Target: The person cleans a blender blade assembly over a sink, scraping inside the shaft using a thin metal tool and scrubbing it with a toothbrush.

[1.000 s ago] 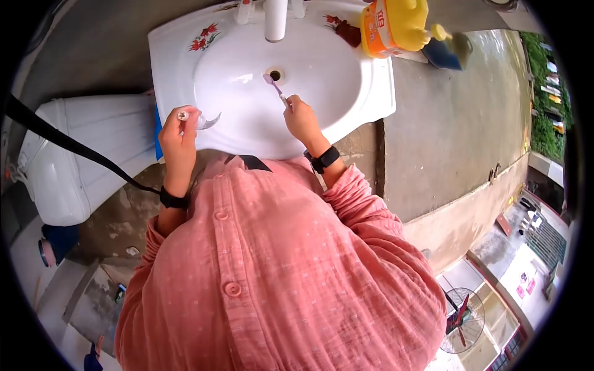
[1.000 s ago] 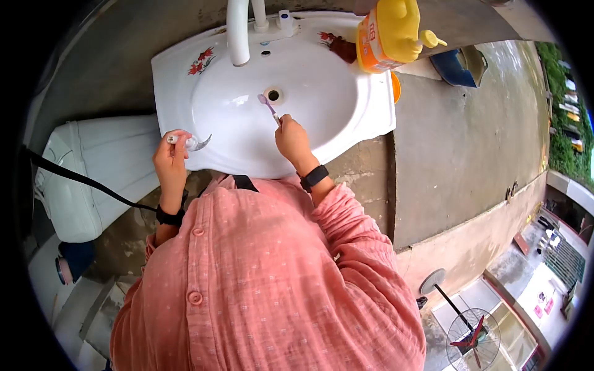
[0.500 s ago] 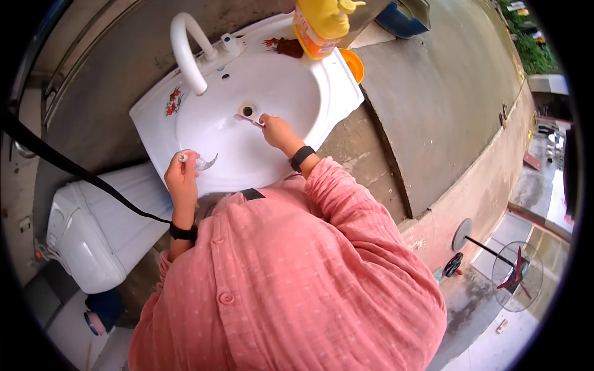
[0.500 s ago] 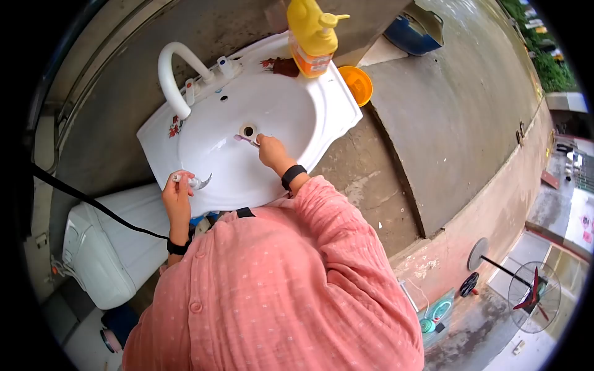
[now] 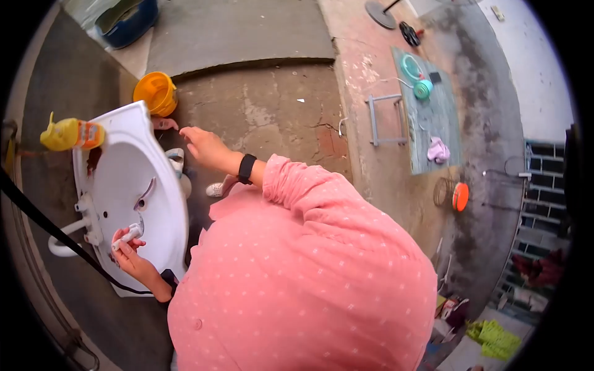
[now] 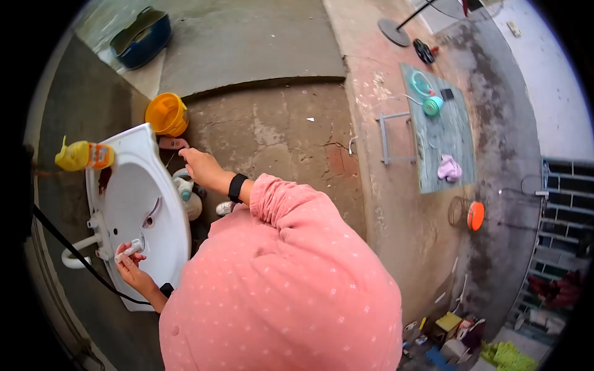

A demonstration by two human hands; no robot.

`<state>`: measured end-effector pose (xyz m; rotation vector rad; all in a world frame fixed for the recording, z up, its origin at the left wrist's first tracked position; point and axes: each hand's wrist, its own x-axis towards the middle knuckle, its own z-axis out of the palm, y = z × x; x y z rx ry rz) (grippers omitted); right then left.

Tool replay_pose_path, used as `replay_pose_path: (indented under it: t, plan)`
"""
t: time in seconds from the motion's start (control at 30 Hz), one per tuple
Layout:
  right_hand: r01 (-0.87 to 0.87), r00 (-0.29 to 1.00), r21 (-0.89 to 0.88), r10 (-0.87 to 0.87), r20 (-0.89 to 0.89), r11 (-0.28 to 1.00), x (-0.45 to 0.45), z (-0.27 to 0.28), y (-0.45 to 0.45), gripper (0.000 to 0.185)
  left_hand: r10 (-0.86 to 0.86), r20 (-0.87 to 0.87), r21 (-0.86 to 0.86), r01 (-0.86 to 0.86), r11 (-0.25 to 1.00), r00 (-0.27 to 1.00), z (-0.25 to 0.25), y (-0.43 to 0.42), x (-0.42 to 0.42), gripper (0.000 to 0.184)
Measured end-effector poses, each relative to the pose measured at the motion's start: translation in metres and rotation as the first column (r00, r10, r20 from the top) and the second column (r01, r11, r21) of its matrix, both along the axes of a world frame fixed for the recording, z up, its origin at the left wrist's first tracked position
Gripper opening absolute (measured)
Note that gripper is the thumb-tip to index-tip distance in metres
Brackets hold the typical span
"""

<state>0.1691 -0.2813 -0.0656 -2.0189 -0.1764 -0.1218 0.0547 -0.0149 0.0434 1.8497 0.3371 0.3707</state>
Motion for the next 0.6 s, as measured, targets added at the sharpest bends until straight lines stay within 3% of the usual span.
replay_pose_path:
  t: [0.1, 0.17, 0.23, 0.3, 0.43, 0.6]
  plan:
    - [0.304, 0.952, -0.033, -0.303, 0.039, 0.952, -0.045, -0.008, -0.097, 0.032, -0.149, -0.003, -0.009, 0.149, 0.989, 0.989, -0.004, -0.042, 0.014, 0.027]
    - [0.502, 0.859, 0.021, -0.495, -0.126, 0.865, -0.088, -0.032, -0.161, 0.028, -0.205, -0.020, 0.000, 0.205, 0.979, 0.979, -0.008, -0.077, 0.015, 0.023]
    - [0.703, 0.689, 0.134, -0.622, -0.372, 0.699, -0.128, -0.025, -0.218, 0.027, -0.302, -0.027, -0.036, 0.301, 0.953, 0.953, -0.012, -0.105, 0.016, 0.021]
    - [0.869, 0.480, 0.156, -0.724, -0.495, 0.469, -0.163, -0.024, -0.275, 0.020, -0.360, 0.001, -0.146, 0.356, 0.923, 0.933, -0.009, -0.134, 0.012, 0.019]
    - [0.965, 0.151, 0.264, -0.811, -0.565, -0.004, -0.225, -0.053, -0.379, 0.013, -0.505, -0.077, -0.122, 0.495, 0.860, 0.860, -0.006, -0.173, 0.011, 0.019]
    - [0.969, -0.126, 0.134, -0.880, -0.457, -0.208, -0.255, -0.087, -0.523, 0.011, -0.522, -0.066, -0.012, 0.523, 0.852, 0.850, -0.001, -0.233, 0.029, 0.017]
